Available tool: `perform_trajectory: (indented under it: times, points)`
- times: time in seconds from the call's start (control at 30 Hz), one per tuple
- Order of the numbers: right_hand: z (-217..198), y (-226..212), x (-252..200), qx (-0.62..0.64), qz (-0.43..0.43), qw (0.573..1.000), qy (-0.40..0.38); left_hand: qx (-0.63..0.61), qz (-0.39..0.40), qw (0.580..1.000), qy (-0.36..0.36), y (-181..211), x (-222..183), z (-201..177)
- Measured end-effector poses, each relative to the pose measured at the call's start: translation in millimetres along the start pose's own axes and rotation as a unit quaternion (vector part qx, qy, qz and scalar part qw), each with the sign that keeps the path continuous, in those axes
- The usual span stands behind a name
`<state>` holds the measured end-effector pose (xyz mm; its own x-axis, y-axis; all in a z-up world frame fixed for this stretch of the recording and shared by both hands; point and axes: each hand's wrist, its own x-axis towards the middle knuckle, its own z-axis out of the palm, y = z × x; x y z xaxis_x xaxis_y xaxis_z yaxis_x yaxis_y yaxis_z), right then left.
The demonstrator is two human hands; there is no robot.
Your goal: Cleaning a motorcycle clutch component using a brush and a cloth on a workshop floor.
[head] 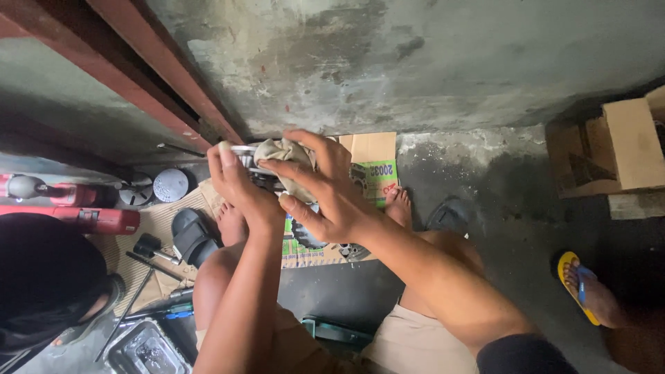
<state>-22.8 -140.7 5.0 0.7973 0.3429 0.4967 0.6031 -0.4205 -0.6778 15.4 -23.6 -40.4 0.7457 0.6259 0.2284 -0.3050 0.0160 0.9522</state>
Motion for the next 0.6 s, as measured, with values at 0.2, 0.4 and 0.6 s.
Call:
perform_trajectory:
  times: [0.2,0.4,0.6]
  points:
    - [-9,7,-1,-0.01,-0.013,1.0,-0.02,0.113,0.051,0.992,0.007,0,3,-4]
    - [-27,1,-2,0.028,-0.016,0.998,-0.062,0.091,0.152,0.98,-0.092,8,4,-9]
    - [-27,9,-7,-0.013,-0.019,0.998,-0.05,0.125,0.182,0.951,-0.215,31,9,-10]
